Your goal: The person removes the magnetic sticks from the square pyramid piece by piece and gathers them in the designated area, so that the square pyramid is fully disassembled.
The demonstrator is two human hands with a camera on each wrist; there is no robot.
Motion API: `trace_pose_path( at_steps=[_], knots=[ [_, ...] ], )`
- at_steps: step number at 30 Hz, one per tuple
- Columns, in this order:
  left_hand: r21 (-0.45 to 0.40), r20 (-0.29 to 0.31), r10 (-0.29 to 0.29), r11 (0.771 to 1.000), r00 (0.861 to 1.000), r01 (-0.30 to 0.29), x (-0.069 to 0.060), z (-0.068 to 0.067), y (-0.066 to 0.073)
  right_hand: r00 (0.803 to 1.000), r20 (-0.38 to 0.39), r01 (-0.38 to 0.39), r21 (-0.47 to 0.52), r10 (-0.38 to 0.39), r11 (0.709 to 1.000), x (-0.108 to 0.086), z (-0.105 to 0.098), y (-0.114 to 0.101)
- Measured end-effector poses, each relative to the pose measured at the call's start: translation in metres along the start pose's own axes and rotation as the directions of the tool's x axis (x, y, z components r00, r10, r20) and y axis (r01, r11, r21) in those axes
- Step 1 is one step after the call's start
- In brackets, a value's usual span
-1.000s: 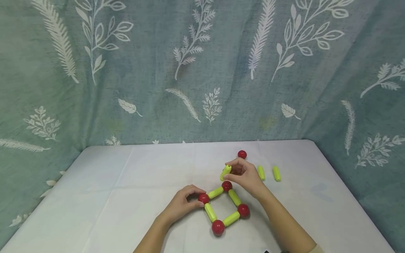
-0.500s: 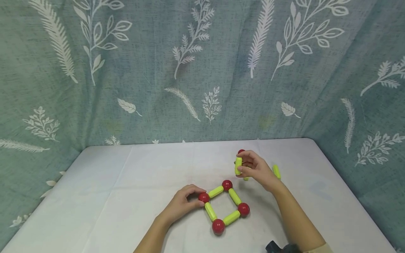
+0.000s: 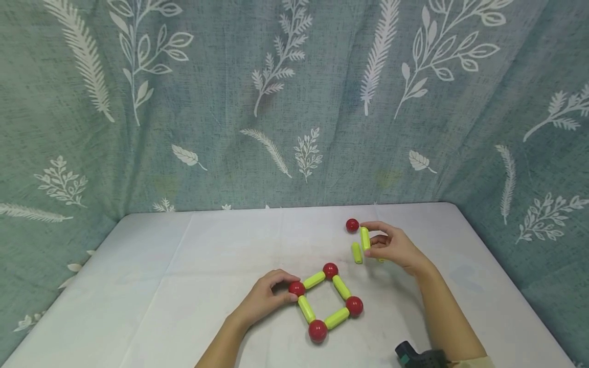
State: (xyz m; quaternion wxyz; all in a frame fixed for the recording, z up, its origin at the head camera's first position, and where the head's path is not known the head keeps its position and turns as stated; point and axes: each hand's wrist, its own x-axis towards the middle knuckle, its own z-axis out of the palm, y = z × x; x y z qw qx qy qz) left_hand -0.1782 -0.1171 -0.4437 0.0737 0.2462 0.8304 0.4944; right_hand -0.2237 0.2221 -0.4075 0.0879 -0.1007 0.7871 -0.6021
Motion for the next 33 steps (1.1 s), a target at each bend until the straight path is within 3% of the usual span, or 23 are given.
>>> trace_pose_path(
  at_steps=[7, 15, 19, 25, 33],
  knots=[
    [-0.006, -0.003, -0.006, 1.000, 1.000, 0.006, -0.001, 0.000, 0.000, 0.999, -0.017, -0.041, -0.097, 0.039, 0.994, -0.005, -0.022, 0.010],
    [-0.009, -0.002, -0.003, 1.000, 1.000, 0.003, -0.001, -0.001, 0.001, 0.999, -0.033, -0.002, -0.040, 0.001, 0.999, -0.014, -0.049, 0.029],
    [0.004, 0.004, 0.003, 1.000, 1.000, -0.003, 0.001, 0.000, -0.001, 0.995, -0.098, -0.004, -0.147, -0.011, 0.989, -0.025, -0.064, 0.035],
    [0.035, -0.024, -0.020, 0.999, 1.000, 0.021, 0.006, 0.008, -0.023, 0.986, -0.166, -0.060, -0.298, 0.011, 0.953, -0.036, -0.081, 0.044],
    [0.029, -0.034, 0.007, 1.000, 0.999, -0.006, 0.007, 0.009, -0.037, 0.979, -0.188, -0.141, -0.334, 0.081, 0.932, -0.040, -0.089, 0.061]
  ],
)
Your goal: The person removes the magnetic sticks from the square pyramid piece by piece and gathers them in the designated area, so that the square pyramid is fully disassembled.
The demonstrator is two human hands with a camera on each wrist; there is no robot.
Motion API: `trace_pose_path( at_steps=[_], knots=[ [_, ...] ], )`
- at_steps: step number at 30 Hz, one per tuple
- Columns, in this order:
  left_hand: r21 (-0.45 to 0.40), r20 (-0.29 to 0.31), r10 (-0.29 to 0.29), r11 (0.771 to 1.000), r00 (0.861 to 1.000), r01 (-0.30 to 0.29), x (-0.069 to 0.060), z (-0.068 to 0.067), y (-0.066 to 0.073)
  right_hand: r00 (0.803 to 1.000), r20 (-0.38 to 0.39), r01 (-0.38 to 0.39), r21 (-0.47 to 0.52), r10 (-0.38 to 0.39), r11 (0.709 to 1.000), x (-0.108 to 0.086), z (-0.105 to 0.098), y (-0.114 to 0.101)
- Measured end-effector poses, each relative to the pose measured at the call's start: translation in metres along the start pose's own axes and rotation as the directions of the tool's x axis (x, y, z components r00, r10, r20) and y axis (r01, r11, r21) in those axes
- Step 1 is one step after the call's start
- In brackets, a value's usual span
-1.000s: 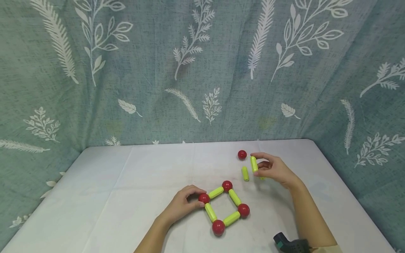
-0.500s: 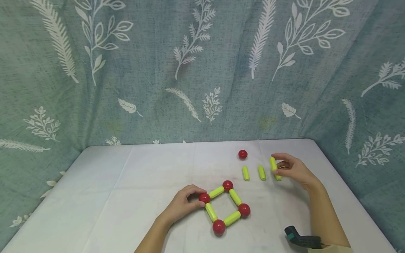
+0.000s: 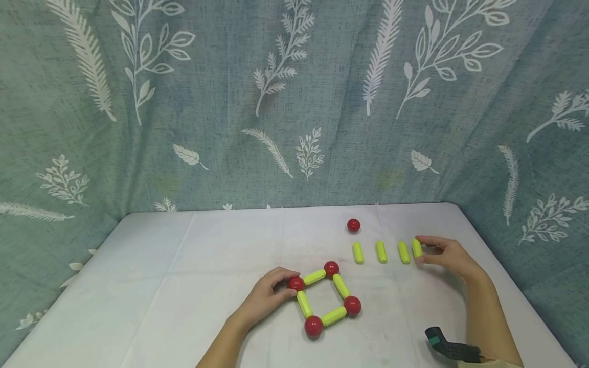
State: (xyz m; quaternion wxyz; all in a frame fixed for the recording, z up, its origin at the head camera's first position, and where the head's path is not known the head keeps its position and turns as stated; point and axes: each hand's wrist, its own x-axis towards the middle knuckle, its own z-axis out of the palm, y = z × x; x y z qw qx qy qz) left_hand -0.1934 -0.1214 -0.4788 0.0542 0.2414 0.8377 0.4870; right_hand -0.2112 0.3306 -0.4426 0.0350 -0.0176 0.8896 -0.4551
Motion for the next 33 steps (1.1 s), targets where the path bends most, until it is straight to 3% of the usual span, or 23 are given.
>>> trace_pose_path(
  at_steps=[18, 25, 33],
  knots=[
    [0.036, -0.024, -0.006, 0.999, 1.000, 0.006, -0.001, 0.000, 0.003, 1.000, 0.013, 0.023, -0.022, -0.023, 0.999, -0.002, -0.003, 0.022],
    [0.063, -0.037, 0.023, 0.998, 0.999, -0.021, -0.001, 0.000, 0.003, 1.000, 0.004, 0.000, -0.002, 0.000, 1.000, -0.003, -0.004, 0.019],
    [0.087, -0.090, 0.021, 0.996, 0.996, -0.013, -0.002, 0.000, 0.000, 0.997, -0.076, -0.005, 0.008, 0.005, 1.000, -0.003, -0.002, 0.007]
  ],
)
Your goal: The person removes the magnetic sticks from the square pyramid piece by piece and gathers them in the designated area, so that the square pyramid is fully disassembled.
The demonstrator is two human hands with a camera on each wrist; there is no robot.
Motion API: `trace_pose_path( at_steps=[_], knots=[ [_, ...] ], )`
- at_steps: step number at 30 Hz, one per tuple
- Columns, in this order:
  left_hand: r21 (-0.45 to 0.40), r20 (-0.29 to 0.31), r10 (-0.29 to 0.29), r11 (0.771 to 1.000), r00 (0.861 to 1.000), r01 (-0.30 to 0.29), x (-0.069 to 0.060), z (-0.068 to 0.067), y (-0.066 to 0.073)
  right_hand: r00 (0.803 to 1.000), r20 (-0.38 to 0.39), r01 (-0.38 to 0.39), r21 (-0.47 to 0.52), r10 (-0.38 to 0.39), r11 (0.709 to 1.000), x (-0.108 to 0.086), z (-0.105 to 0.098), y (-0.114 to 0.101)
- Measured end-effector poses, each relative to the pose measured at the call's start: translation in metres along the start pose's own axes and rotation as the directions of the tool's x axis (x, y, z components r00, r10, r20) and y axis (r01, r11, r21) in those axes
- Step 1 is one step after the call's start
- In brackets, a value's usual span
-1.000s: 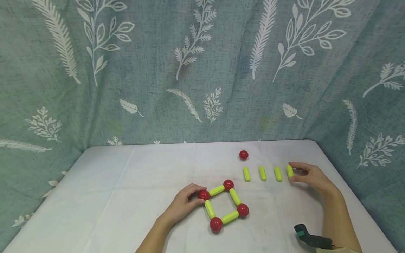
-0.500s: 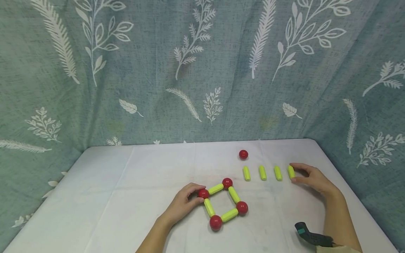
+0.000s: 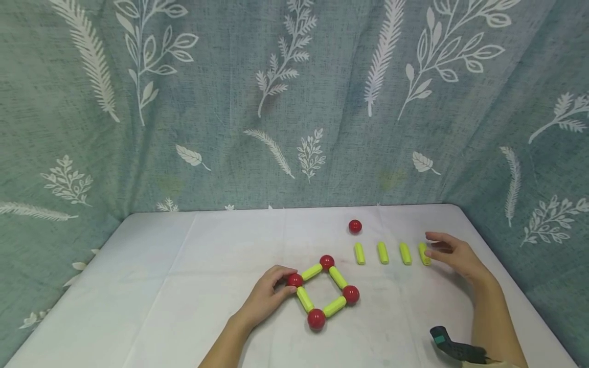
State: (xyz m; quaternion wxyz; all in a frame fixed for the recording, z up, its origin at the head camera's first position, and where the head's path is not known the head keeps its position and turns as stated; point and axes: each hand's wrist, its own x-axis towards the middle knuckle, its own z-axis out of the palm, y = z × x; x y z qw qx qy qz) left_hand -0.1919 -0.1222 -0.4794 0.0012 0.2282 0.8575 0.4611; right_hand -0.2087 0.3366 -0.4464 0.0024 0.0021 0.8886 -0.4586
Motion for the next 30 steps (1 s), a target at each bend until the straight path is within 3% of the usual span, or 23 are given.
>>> trace_pose_path(
  at_steps=[12, 16, 20, 24, 30],
  knots=[
    [0.032, -0.073, -0.026, 0.999, 0.997, 0.028, 0.001, 0.003, 0.001, 0.997, 0.004, 0.082, 0.023, -0.082, 0.996, 0.007, 0.020, -0.037],
    [0.030, -0.075, -0.010, 0.999, 0.997, 0.012, 0.000, 0.002, 0.001, 0.991, 0.055, 0.116, 0.061, -0.119, 0.991, 0.009, 0.034, -0.051],
    [0.028, -0.064, 0.011, 1.000, 0.998, -0.009, -0.001, 0.001, 0.001, 0.981, 0.154, 0.102, 0.103, -0.117, 0.989, 0.011, 0.052, -0.063],
    [0.011, -0.048, 0.014, 1.000, 0.999, -0.013, -0.001, 0.000, 0.001, 0.951, 0.277, 0.106, 0.124, -0.137, 0.987, 0.012, 0.071, -0.074],
    [-0.018, -0.011, 0.015, 1.000, 1.000, -0.016, 0.000, -0.001, 0.001, 0.866, 0.465, 0.134, 0.139, -0.185, 0.981, 0.008, 0.092, -0.087]
  ],
)
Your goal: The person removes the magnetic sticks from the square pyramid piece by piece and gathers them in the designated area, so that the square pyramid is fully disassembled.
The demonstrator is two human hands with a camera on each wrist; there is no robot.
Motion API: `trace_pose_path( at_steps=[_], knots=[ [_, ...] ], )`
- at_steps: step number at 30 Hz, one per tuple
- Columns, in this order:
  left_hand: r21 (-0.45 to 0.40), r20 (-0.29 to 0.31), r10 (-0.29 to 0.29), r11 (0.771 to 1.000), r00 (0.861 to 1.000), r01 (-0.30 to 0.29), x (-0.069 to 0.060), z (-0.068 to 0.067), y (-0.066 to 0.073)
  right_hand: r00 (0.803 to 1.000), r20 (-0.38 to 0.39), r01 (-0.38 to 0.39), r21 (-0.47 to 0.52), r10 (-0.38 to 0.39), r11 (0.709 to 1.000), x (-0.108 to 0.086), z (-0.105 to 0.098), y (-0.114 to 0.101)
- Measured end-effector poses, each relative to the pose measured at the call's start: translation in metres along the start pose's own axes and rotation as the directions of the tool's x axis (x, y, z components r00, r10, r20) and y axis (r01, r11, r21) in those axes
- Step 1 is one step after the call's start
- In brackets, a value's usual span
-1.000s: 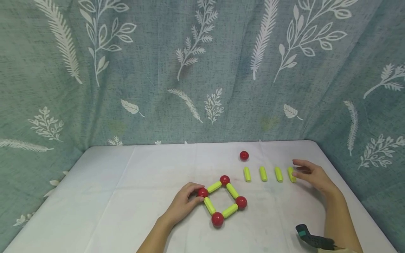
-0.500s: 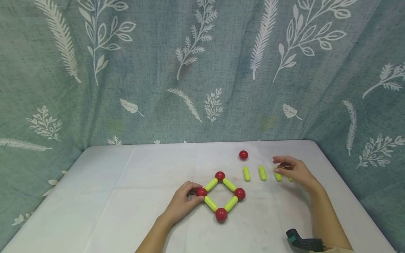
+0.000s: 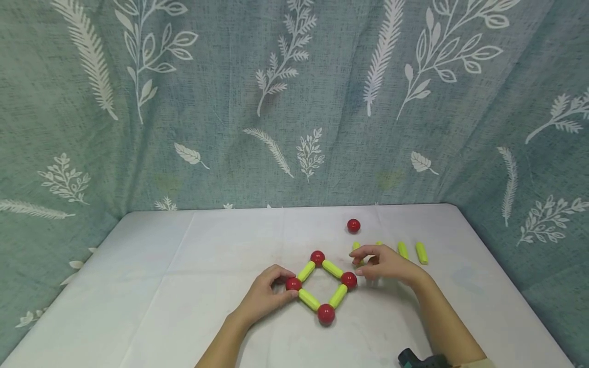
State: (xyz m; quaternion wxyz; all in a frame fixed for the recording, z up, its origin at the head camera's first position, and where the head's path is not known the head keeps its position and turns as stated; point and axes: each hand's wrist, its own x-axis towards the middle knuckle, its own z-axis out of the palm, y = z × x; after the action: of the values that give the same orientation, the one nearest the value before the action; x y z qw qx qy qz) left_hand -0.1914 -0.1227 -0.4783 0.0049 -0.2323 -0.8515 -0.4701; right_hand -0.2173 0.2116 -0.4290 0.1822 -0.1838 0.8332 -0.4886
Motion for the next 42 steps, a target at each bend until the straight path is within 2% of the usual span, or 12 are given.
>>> trace_pose_path(
  at_steps=[5, 12, 14, 17, 20, 23, 26, 31, 34, 42],
  knots=[
    [-0.015, 0.046, 0.001, 1.000, 0.999, 0.000, -0.002, -0.002, 0.001, 0.995, 0.087, -0.038, -0.003, 0.038, 0.999, 0.003, 0.015, -0.005],
    [-0.117, 0.136, 0.005, 0.993, 0.991, 0.011, -0.003, -0.004, 0.002, 0.999, 0.037, -0.034, -0.045, 0.036, 0.998, 0.005, 0.034, -0.010],
    [-0.126, 0.141, 0.016, 0.992, 0.990, 0.001, -0.003, -0.004, 0.002, 0.999, 0.018, -0.029, -0.063, 0.030, 0.998, 0.005, 0.037, -0.009],
    [-0.095, 0.124, 0.018, 0.995, 0.992, -0.006, -0.003, -0.002, 0.002, 1.000, 0.018, -0.004, -0.083, 0.005, 0.997, 0.006, 0.041, -0.009],
    [-0.070, 0.080, -0.002, 0.998, 0.997, 0.008, -0.003, 0.000, 0.002, 0.998, 0.049, 0.030, -0.095, -0.025, 0.995, 0.007, 0.044, -0.010],
    [-0.080, 0.052, -0.023, 0.996, 0.998, 0.028, -0.002, 0.001, 0.002, 0.994, 0.092, 0.075, -0.104, -0.066, 0.992, 0.008, 0.049, -0.013],
    [-0.073, 0.081, -0.012, 0.997, 0.997, 0.018, -0.001, 0.000, 0.002, 0.987, 0.121, 0.114, -0.104, -0.101, 0.988, 0.010, 0.053, -0.015],
    [-0.022, 0.158, 0.059, 0.998, 0.986, -0.056, 0.000, -0.002, 0.002, 0.985, 0.110, 0.149, -0.127, -0.135, 0.981, 0.012, 0.057, -0.015],
    [-0.004, 0.158, 0.077, 0.997, 0.985, -0.077, 0.001, -0.002, 0.000, 0.982, 0.097, 0.176, -0.148, -0.163, 0.973, 0.013, 0.058, -0.013],
    [0.014, 0.152, 0.074, 0.997, 0.986, -0.077, 0.001, -0.001, 0.001, 0.967, 0.063, 0.256, -0.194, -0.248, 0.947, 0.014, 0.060, -0.010]
  ],
)
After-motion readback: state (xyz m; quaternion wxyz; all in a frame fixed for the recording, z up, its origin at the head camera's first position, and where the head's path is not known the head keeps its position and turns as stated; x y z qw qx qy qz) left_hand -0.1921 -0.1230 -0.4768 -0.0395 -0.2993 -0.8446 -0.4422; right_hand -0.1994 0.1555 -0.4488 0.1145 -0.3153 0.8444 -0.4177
